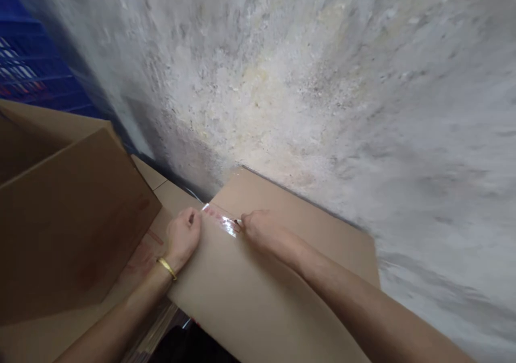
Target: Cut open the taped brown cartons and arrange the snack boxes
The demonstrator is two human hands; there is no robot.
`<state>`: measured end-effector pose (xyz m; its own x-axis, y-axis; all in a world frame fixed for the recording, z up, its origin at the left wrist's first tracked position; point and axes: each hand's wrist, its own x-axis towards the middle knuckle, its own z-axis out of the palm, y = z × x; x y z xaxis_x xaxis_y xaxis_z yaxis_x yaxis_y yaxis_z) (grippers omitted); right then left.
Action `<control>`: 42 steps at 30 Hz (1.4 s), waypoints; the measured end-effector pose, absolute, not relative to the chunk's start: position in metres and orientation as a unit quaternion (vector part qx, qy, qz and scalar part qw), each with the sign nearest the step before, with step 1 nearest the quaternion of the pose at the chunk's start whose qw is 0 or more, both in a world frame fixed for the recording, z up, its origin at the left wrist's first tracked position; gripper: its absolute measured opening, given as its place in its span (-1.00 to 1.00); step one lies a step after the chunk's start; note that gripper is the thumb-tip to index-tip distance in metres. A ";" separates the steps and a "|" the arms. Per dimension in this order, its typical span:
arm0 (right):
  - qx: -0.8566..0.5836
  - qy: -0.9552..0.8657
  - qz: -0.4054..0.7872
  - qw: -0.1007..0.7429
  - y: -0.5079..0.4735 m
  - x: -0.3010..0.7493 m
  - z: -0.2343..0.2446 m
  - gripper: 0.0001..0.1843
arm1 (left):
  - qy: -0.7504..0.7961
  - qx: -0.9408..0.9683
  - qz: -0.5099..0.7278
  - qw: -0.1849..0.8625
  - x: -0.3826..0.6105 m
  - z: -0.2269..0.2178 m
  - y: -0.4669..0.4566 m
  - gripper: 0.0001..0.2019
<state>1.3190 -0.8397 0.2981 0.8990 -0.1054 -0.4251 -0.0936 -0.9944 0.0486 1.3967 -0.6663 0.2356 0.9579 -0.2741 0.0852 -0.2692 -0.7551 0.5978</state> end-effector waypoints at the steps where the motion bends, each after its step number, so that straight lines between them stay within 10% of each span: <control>1: 0.970 -0.057 -0.234 0.019 -0.844 1.311 0.303 -0.69 | -0.145 0.934 -0.002 0.328 1.397 0.237 -0.666 -0.75; 42: 0.945 -0.243 -0.219 -0.026 -1.027 0.992 0.267 -0.74 | -0.037 0.980 0.033 0.190 1.416 0.269 -0.697 -0.83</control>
